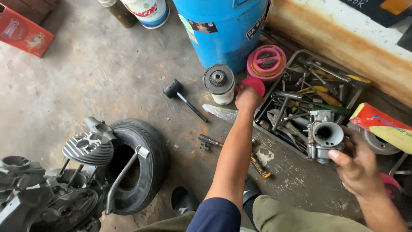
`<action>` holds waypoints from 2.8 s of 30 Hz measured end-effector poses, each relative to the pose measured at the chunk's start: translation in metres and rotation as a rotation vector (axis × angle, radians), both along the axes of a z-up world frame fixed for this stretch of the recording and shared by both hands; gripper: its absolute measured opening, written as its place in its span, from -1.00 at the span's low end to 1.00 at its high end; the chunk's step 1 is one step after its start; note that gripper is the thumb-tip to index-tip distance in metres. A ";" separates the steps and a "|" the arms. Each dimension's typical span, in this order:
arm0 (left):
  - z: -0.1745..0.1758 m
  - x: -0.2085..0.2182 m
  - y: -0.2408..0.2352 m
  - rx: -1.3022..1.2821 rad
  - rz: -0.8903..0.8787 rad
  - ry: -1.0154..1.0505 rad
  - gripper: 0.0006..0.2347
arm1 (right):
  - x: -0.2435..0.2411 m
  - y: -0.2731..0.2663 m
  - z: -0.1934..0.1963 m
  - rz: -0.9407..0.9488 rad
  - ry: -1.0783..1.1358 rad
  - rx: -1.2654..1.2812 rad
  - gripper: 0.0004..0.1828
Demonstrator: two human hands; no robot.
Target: The person sits on the workshop floor next to a disassembled motorcycle engine and works on a carburetor. They turn the carburetor over in their hands, use a socket driver to loosen and tighten its parts, separate a small metal fitting from it, and continue driving fasteners on the carburetor body.
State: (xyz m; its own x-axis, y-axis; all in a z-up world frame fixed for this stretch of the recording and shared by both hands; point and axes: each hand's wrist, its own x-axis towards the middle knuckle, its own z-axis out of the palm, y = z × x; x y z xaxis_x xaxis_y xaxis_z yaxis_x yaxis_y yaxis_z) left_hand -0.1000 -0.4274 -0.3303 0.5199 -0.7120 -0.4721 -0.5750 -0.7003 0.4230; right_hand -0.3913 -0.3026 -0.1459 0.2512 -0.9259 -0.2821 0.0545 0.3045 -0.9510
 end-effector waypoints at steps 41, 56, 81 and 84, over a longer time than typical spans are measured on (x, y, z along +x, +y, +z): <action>0.014 0.155 0.332 0.144 -0.055 -0.191 -0.06 | 0.145 0.041 -0.004 0.641 0.258 -0.058 -0.15; 0.015 0.161 0.349 -0.433 0.112 -0.146 -0.60 | 0.196 0.067 -0.041 0.663 0.104 0.008 -0.21; 0.025 0.135 0.382 -0.667 0.304 -0.161 -0.61 | 0.207 0.065 -0.070 0.691 0.035 -0.039 -0.25; 0.021 0.133 0.385 -0.544 0.345 -0.101 -0.57 | 0.204 0.060 -0.111 0.630 -0.145 -0.050 -0.11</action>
